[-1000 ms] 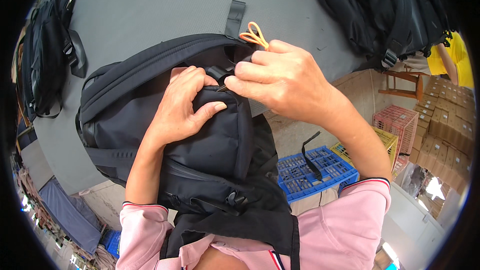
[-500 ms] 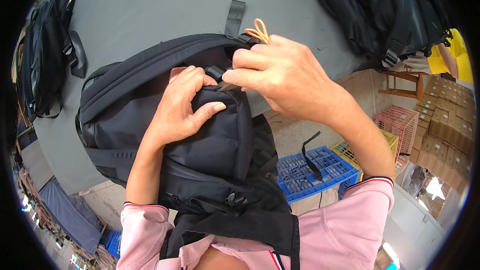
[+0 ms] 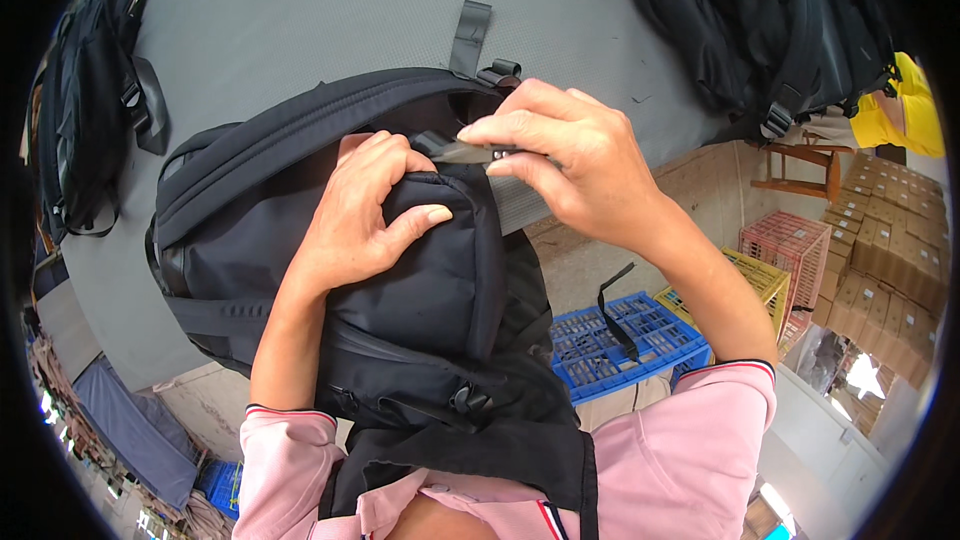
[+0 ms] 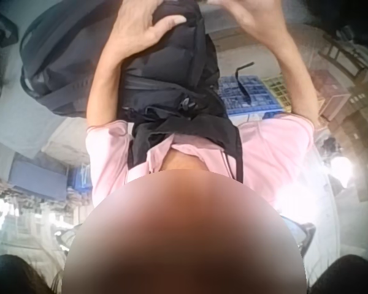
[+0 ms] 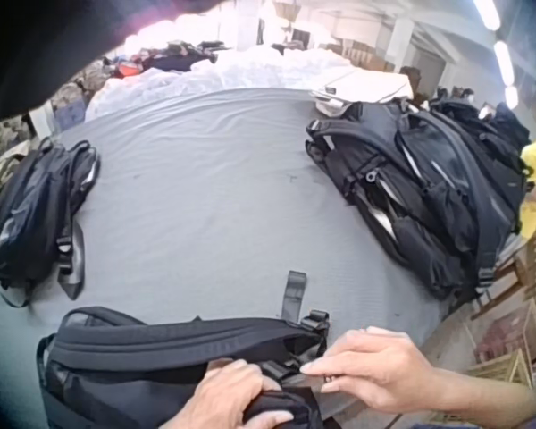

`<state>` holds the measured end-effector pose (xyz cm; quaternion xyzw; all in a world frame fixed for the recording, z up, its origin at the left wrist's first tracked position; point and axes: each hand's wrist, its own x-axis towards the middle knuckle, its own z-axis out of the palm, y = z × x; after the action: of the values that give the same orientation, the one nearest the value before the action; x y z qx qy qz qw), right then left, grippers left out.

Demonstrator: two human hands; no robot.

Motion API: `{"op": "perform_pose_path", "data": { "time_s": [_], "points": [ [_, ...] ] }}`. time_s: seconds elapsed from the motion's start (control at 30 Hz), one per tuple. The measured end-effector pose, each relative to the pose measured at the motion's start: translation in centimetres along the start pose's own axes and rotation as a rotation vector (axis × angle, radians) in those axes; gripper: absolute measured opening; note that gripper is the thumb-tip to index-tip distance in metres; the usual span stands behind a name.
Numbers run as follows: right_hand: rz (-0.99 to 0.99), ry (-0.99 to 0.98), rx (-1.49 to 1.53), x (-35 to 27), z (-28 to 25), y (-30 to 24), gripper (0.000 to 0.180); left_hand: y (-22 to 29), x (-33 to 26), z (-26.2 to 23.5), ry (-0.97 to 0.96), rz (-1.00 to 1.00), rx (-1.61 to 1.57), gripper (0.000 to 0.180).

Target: Inspecting and trimming loose threads on backpack components using small snips.

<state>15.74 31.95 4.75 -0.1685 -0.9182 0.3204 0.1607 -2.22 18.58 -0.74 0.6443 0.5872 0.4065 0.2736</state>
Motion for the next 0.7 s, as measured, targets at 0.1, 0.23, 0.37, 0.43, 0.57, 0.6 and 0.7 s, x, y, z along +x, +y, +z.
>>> {"op": "perform_pose_path", "data": {
  "time_s": [0.1, 0.23, 0.37, 0.43, 0.57, 0.6, 0.7],
  "points": [
    [-0.047, -0.081, -0.114, 0.1, -0.4, -0.3, 0.030, -0.1, -0.1, 0.0, -0.001, -0.004, 0.009, 0.034],
    [-0.199, -0.119, -0.255, 0.6, -0.8, -0.6, 0.029, 0.1, 0.1, 0.0, -0.005, -0.008, 0.028, 0.034],
    [-0.273, -0.112, -0.396, 0.4, -0.4, -0.7, 0.027, 0.2, 0.1, -0.1, -0.021, -0.026, 0.022, 0.034],
    [-0.183, -0.039, -0.272, 0.0, 0.0, -0.6, 0.030, 0.3, 0.2, -0.2, -0.017, -0.030, 0.023, 0.033],
    [-0.060, 0.156, -0.149, -1.2, 0.5, 0.0, 0.033, 0.2, 0.3, 0.0, -0.007, -0.014, 0.020, 0.033],
    [-0.022, 0.103, -0.132, -1.3, 0.4, -0.4, 0.029, 0.2, 0.3, -0.1, -0.015, -0.016, 0.017, 0.031],
    [0.082, 0.022, -0.045, -1.4, 0.7, -0.8, 0.028, 0.1, 0.2, -0.2, -0.027, -0.028, -0.007, 0.030]
  ]
}}
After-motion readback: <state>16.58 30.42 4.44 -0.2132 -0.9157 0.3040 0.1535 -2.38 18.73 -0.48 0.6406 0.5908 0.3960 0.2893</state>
